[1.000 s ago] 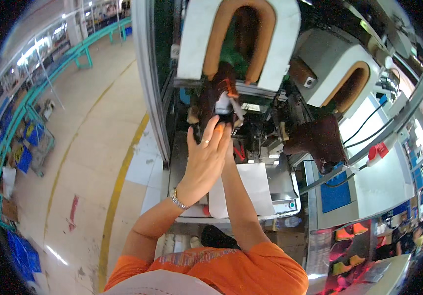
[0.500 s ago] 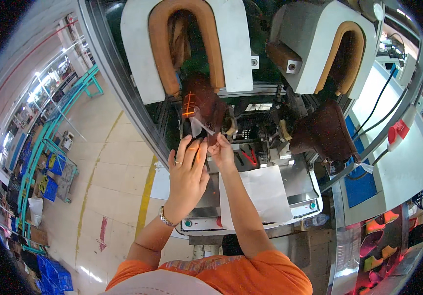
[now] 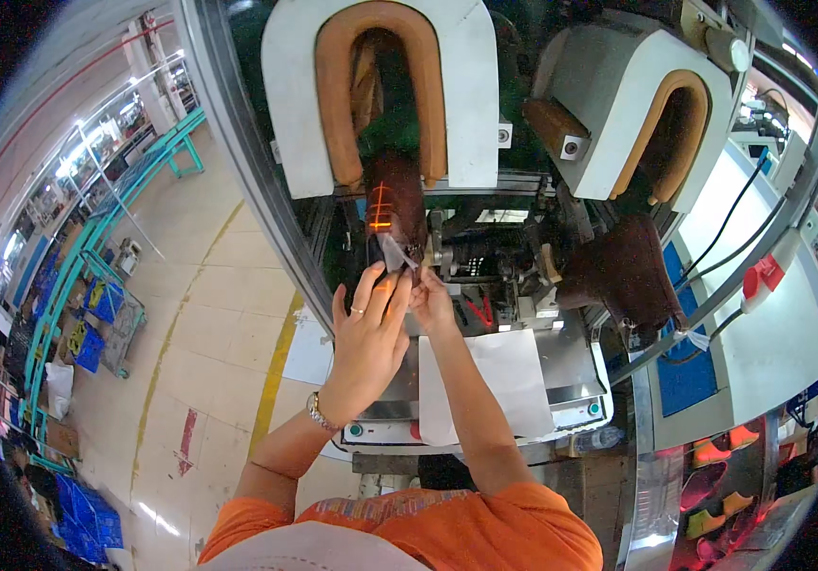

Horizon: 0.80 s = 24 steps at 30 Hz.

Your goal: The person places brown leather shoe uppers onto a shoe last machine in a factory setting. They align the material, press a button to activate the machine, and then remove the processed shoe. This process is repeated for multiple shoes throughout the video.

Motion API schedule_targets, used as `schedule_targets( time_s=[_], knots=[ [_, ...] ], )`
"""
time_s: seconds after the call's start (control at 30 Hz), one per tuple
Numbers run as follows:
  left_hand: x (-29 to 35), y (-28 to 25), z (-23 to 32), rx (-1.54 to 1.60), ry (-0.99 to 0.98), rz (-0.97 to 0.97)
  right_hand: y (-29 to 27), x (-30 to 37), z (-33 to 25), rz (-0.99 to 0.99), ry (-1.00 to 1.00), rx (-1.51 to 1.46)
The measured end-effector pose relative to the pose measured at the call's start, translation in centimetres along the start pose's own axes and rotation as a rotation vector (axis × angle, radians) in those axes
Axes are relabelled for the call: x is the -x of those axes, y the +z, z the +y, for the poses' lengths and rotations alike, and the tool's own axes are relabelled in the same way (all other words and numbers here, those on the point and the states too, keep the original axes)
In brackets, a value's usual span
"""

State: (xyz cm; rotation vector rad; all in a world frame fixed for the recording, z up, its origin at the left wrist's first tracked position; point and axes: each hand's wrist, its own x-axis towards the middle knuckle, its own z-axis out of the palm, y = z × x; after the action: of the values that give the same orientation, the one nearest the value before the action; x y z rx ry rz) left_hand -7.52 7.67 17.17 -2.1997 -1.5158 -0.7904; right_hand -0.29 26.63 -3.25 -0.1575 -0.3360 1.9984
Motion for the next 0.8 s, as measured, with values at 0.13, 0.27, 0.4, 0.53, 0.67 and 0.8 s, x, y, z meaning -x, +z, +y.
schedule_targets(
  time_s=[0.13,0.27,0.4,0.53,0.67,0.8],
  knots=[
    [-0.1,-0.5,0.1,0.238,0.054,0.053,0.9,2.5,-2.2,0.009,-0.008,0.171],
    [4.3,0.0,-2.2,0.428,-0.057,0.247,7.1,12.0,-3.7,0.279,-0.295,0.779],
    [17.0,7.3,-7.7,0.489,-0.529,0.221,13.7,23.5,-9.4,0.117,-0.835,1.27],
    [19.5,8.4,-7.3,0.484,-0.477,0.298,17.5,25.3,-11.5,0.127,-0.846,1.467],
    [5.8,-0.4,-2.0,0.394,0.113,0.507,9.8,15.4,-7.5,0.219,-0.273,1.107],
    [-0.2,-1.8,-1.3,0.057,0.205,0.355,4.7,5.8,-1.7,0.025,0.049,0.266]
  ],
)
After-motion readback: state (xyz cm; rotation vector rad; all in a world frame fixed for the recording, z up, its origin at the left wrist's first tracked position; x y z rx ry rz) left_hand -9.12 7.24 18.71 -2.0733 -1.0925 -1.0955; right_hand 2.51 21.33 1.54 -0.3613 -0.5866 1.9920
